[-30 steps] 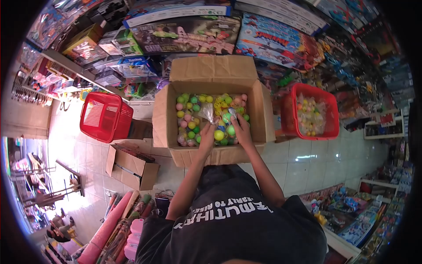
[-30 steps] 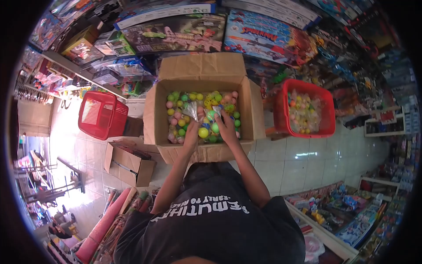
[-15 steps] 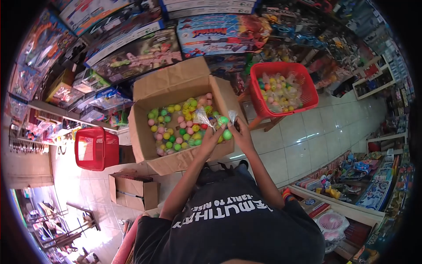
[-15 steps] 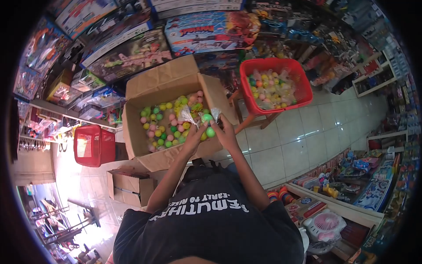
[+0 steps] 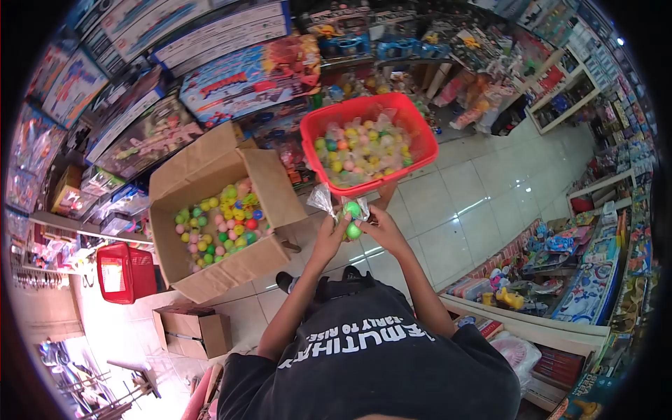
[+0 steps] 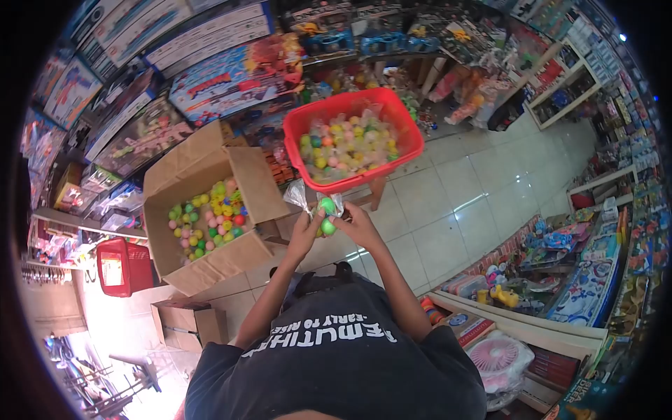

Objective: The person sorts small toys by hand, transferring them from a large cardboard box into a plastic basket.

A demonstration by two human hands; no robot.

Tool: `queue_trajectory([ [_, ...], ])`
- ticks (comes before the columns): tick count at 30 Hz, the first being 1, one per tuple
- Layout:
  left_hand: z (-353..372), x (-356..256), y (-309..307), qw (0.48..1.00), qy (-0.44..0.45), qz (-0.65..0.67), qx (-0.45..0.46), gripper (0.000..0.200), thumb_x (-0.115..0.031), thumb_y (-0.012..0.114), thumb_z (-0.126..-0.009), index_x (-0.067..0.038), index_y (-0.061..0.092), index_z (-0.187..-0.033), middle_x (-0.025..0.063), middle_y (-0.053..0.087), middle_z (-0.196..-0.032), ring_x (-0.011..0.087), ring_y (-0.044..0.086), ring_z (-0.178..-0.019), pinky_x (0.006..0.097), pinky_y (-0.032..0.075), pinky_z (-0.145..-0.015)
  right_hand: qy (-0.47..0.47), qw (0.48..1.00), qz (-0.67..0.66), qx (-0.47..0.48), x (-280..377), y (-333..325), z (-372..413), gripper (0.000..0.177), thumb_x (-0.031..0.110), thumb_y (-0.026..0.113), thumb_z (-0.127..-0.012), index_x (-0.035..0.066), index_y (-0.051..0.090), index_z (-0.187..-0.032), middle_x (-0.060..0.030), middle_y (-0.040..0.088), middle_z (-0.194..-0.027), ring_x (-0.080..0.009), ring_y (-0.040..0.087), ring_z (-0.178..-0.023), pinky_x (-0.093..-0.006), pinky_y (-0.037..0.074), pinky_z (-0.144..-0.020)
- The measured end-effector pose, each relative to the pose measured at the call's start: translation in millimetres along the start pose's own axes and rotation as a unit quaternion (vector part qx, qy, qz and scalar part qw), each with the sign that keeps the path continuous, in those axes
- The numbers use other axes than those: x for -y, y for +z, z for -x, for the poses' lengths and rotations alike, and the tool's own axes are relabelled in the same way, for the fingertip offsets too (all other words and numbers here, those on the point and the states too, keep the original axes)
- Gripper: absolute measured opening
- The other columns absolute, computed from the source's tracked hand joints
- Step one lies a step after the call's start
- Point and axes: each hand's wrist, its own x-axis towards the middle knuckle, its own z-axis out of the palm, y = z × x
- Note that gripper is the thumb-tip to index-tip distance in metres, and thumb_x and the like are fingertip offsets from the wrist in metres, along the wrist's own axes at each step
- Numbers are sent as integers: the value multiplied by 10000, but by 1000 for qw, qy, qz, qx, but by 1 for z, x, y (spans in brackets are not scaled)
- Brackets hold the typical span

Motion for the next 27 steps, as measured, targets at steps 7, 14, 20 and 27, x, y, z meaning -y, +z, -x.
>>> queue_trajectory([
  [7, -22, 22, 51, 999, -33, 6, 37, 281, -266, 514, -897, -39, 485, -1060, 36, 548, -816, 90, 540, -654, 216, 437, -506, -3, 997, -21, -74, -14, -64, 26, 175, 139, 630, -800, 44, 507, -881, 16, 500, -770, -73, 489, -716, -224, 406, -633],
  [14, -73, 7, 68, 999, -7, -40, 12, 229, -208, 496, -901, -50, 500, -1067, 24, 544, -829, 80, 528, -698, 220, 428, -506, -38, 981, -100, -161, -16, -120, 2, 167, 100, 608, -797, 14, 512, -904, -23, 546, -810, -93, 536, -738, -236, 442, -643],
  [20, -154, 13, 76, 997, 51, -45, -31, 243, -198, 470, -907, -13, 519, -1058, 43, 547, -820, 112, 497, -734, 243, 407, -674, -43, 975, -93, -196, -10, -171, -56, 170, 73, 589, -804, -3, 509, -933, -35, 567, -852, -100, 556, -812, -248, 453, -695],
  [27, -232, 33, 71, 994, 3, -61, -85, 272, -207, 475, -898, -9, 523, -1079, 69, 544, -884, 137, 499, -795, 264, 397, -725, -71, 983, -60, -157, -21, -219, -172, 264, 151, 643, -793, -25, 526, -949, -71, 601, -822, -125, 595, -735, -263, 484, -589],
])
